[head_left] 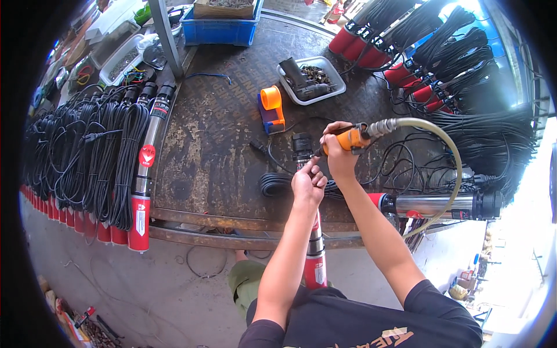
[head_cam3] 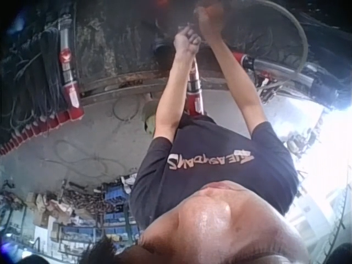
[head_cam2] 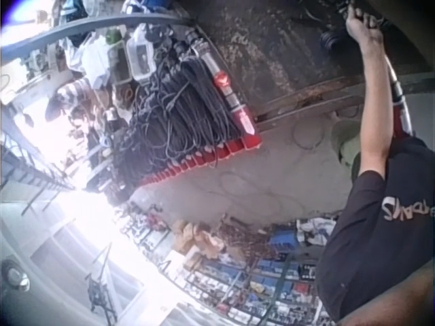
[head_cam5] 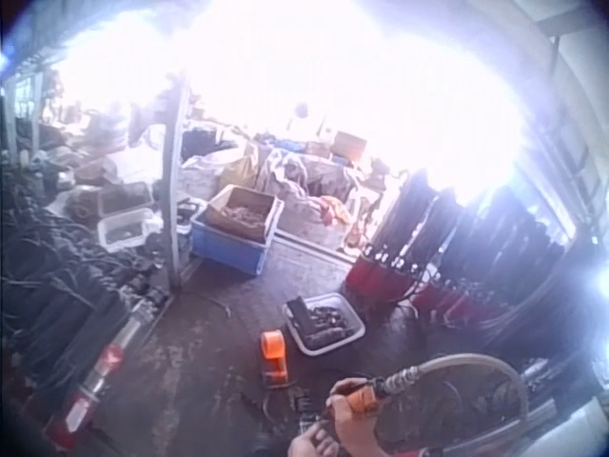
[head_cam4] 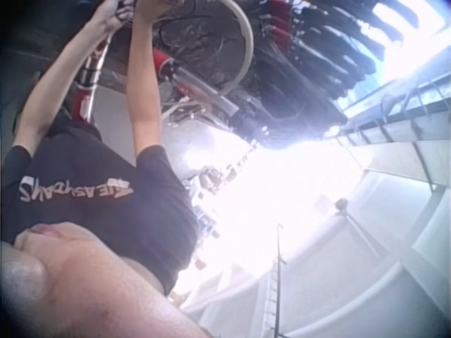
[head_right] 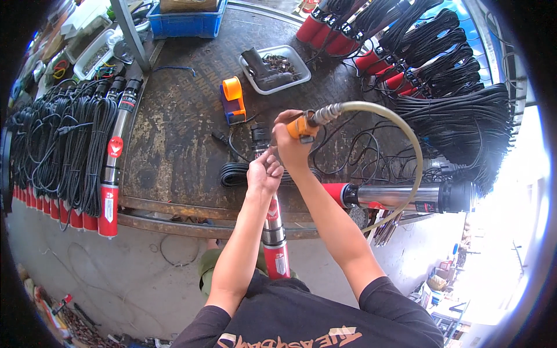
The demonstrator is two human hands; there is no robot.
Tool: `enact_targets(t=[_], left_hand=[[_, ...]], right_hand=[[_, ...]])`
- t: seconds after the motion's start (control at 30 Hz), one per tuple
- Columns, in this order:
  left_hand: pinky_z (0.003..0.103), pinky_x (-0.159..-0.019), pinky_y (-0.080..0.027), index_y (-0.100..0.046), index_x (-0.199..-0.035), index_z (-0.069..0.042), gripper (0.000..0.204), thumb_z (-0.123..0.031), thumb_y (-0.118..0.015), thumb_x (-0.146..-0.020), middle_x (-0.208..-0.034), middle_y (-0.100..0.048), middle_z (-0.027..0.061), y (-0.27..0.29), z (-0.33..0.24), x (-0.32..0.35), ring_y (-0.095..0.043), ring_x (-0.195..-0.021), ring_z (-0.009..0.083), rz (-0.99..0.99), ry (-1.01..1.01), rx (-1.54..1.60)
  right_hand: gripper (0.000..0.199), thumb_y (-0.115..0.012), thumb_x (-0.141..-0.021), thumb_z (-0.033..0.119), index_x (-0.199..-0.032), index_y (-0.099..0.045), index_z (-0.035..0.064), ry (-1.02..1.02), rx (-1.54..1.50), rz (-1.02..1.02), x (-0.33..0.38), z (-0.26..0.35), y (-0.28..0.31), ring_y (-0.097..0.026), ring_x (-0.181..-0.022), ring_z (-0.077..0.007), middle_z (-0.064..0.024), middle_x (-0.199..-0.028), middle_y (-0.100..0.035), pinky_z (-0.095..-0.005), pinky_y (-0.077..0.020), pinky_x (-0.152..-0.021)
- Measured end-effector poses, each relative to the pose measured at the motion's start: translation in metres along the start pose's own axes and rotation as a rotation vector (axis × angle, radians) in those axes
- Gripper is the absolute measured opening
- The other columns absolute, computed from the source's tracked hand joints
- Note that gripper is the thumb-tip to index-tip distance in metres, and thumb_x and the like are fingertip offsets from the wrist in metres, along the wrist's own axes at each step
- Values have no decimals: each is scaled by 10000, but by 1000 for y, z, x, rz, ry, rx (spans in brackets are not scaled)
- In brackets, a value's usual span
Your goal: The person assembles metal components onto cylindrical pumps using an air-powered screwdriver and hands, then organizes the finished pumps into rows on a workbench.
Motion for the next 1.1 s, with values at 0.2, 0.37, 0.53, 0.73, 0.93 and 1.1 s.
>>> enact_targets(t=[0.2, 0.37, 0.53, 0.73, 0.93, 1.1], left_hand=[[314, -612, -552, -598, -1146, 17, 214, -22, -429, -1020, -823, -644, 91, 22, -45, 30, -602, -636, 156, -64, -362, -321], [341, -633, -594, -449, -1156, -44, 121, -113, -381, -1085, -975, -680, 184, 37, -69, 44, -660, -678, 209, -99, -481, -318], [357, -670, -624, -399, -1072, -45, 94, -104, -471, -1060, -1002, -685, 230, 42, -68, 46, -715, -748, 274, -111, -488, -277], [277, -562, -597, -640, -944, -61, 133, -170, -717, -948, -818, -722, 65, 45, -48, 29, -696, -644, 153, -174, -294, -273], [289, -619, -606, -679, -993, -21, 165, -185, -673, -978, -858, -716, 72, 34, -35, 4, -702, -710, 164, 0, -207, -232], [219, -560, -528, -676, -1002, -25, 148, -171, -652, -992, -848, -691, 59, 34, -24, 1, -656, -711, 140, 97, -53, -176]], right_hand=[[256, -553, -813, -112, -997, -547, 65, 58, -297, -143, 6, -9, 13, -587, -694, -130, -47, -849, -595, -251, -498, -621], [243, -562, -813, -116, -985, -555, 55, 115, -285, -91, 9, -7, 5, -597, -717, -129, -56, -857, -603, -247, -505, -636], [187, -588, -812, -105, -942, -567, 28, 191, -190, -72, 9, -5, -2, -604, -694, -114, -52, -834, -617, -239, -514, -637], [194, -604, -810, -96, -960, -599, 27, 179, -169, -134, 8, -13, 10, -611, -674, -99, -43, -838, -641, -223, -507, -612], [211, -594, -812, -86, -986, -621, 31, 119, -138, -335, 21, 8, 19, -628, -693, -100, -59, -912, -692, -230, -504, -601], [175, -536, -850, -68, -1007, -576, -2, 77, -346, -321, 55, 35, 27, -607, -722, -155, -89, -882, -617, -292, -514, -702]])
Point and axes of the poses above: each hand's wrist, its own x-axis away from the middle knuckle, its own y-axis out of the back of the hand, z = x × y, the point moved 9 cm from there along -x, towards the middle knuckle
